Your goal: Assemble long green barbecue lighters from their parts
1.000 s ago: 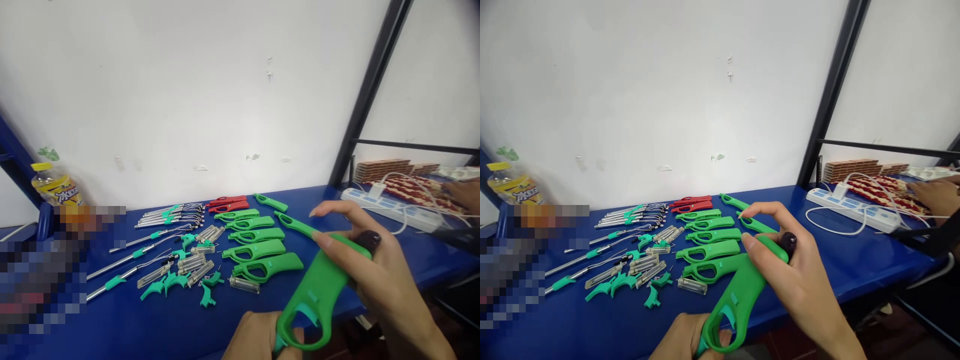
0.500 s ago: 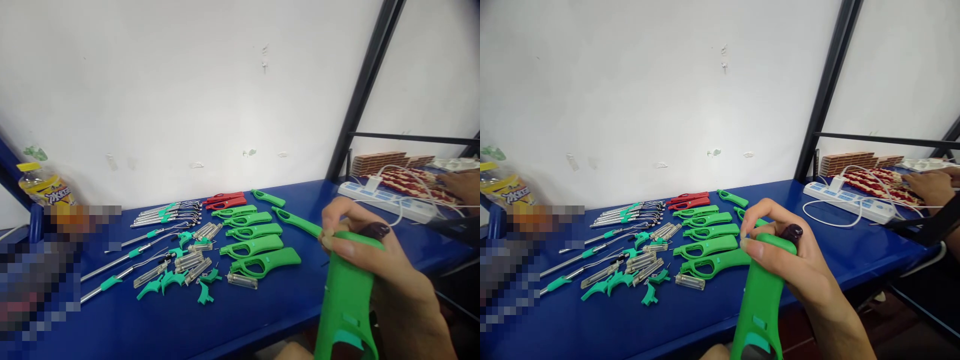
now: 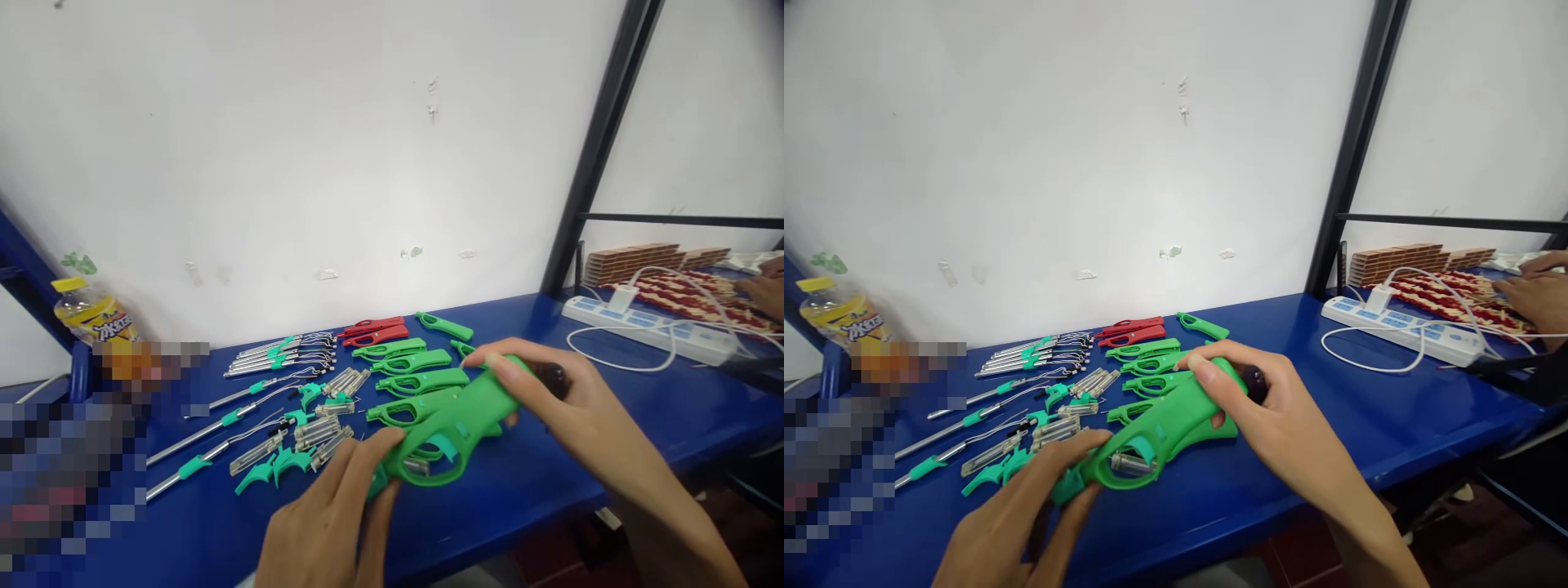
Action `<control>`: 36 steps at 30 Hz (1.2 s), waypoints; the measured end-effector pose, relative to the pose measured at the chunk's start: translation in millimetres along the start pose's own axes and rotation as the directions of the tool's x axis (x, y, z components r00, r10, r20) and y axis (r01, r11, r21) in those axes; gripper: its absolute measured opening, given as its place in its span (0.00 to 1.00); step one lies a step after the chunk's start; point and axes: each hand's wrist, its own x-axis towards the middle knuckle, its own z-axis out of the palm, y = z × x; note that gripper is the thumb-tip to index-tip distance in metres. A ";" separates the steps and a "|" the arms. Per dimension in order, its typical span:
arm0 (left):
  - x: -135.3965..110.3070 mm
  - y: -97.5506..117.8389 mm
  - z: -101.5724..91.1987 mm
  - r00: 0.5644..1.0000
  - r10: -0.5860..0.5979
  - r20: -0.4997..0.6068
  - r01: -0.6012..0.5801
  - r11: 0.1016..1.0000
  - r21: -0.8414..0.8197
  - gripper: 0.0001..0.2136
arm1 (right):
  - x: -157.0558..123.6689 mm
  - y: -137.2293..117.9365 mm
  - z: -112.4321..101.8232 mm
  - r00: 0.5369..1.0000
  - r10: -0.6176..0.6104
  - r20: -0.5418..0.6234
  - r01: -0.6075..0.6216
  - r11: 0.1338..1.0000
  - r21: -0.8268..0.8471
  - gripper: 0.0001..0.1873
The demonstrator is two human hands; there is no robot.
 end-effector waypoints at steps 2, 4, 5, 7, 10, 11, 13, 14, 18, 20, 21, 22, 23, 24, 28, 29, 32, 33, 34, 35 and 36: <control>0.3 -10.4 -4.8 0.997 0.054 -0.061 -0.048 0.995 0.086 0.15 | 0.5 2.2 -4.1 0.991 0.014 0.134 -0.020 0.999 0.044 0.20; 0.8 -18.4 -11.2 0.993 0.084 -0.081 -0.073 0.990 0.122 0.15 | 0.9 4.7 -8.0 0.969 0.011 0.247 -0.026 0.998 0.057 0.24; 1.1 -21.3 -14.6 0.991 0.094 -0.092 -0.082 0.988 0.131 0.16 | 1.1 5.5 -9.2 0.960 0.005 0.281 -0.020 0.999 0.048 0.23; 1.4 -24.6 -20.6 0.989 0.097 -0.109 -0.081 0.987 0.139 0.16 | 1.5 5.8 -9.4 0.953 -0.005 0.304 0.001 1.000 0.011 0.19; 0.5 -24.8 -25.4 0.991 0.065 -0.120 -0.050 0.991 0.127 0.15 | 2.0 4.3 -5.3 0.966 -0.024 0.257 0.028 1.000 -0.013 0.15; -0.3 -24.0 -25.7 0.992 0.057 -0.116 -0.043 0.992 0.117 0.14 | 2.1 4.0 -3.4 0.972 -0.027 0.235 0.032 0.999 -0.018 0.15; -2.2 -21.7 -24.5 0.992 0.039 -0.123 -0.027 0.995 0.096 0.14 | 2.6 4.1 0.4 0.982 -0.028 0.185 0.034 0.999 -0.030 0.16; -3.3 -20.5 -23.4 0.990 0.027 -0.136 -0.015 0.996 0.086 0.13 | 3.0 4.4 2.1 0.988 -0.029 0.151 0.036 0.998 -0.045 0.19; -5.4 -17.5 -19.2 0.980 -0.022 -0.196 0.036 0.997 0.066 0.11 | 4.8 6.7 5.4 0.998 -0.045 0.051 0.051 0.992 -0.118 0.32; -4.7 -17.8 -19.0 0.983 -0.009 -0.186 0.024 0.997 0.079 0.12 | 5.0 7.6 5.1 0.996 -0.044 0.076 0.054 0.989 -0.137 0.32; -4.1 -18.2 -19.4 0.984 0.006 -0.176 0.010 0.996 0.090 0.13 | 4.8 8.0 4.8 0.995 -0.044 0.095 0.057 0.989 -0.139 0.31; -3.4 -18.6 -19.8 0.986 0.024 -0.165 -0.007 0.995 0.103 0.15 | 4.4 8.4 4.5 0.992 -0.044 0.116 0.060 0.989 -0.138 0.31; -2.8 -18.8 -20.2 0.987 0.043 -0.153 -0.026 0.993 0.115 0.16 | 3.9 8.7 4.4 0.990 -0.044 0.136 0.063 0.989 -0.134 0.31; -2.3 -18.6 -20.3 0.988 0.062 -0.143 -0.044 0.991 0.124 0.18 | 3.4 8.9 4.7 0.987 -0.043 0.152 0.063 0.990 -0.128 0.30; -1.0 -13.4 -17.3 0.989 0.097 -0.108 -0.082 0.988 0.134 0.22 | 0.9 7.1 10.2 0.985 -0.030 0.169 0.047 0.994 -0.098 0.28; -0.8 -11.4 -15.4 0.990 0.096 -0.100 -0.082 0.988 0.134 0.23 | 0.3 5.9 12.5 0.985 -0.027 0.173 0.042 0.995 -0.086 0.27; -0.7 -7.3 -8.4 0.993 0.097 -0.071 -0.086 0.986 0.144 0.24 | -1.8 3.2 18.7 0.973 -0.020 0.231 0.034 0.998 -0.059 0.25; -1.1 -7.1 -6.1 0.993 0.106 -0.056 -0.097 0.984 0.151 0.24 | -2.6 3.1 19.8 0.966 -0.013 0.257 0.029 0.998 -0.062 0.24; -1.6 -7.8 -4.3 0.992 0.118 -0.040 -0.110 0.981 0.158 0.24 | -3.4 3.5 19.9 0.961 0.001 0.277 0.020 0.997 -0.073 0.23; -2.3 -9.1 -3.1 0.992 0.127 -0.024 -0.121 0.979 0.166 0.24 | -4.1 4.5 18.9 0.960 0.017 0.281 0.008 0.996 -0.088 0.22; -3.1 -11.1 -2.8 0.992 0.129 -0.012 -0.125 0.976 0.178 0.24 | -4.7 5.8 16.9 0.963 0.031 0.266 -0.003 0.995 -0.104 0.21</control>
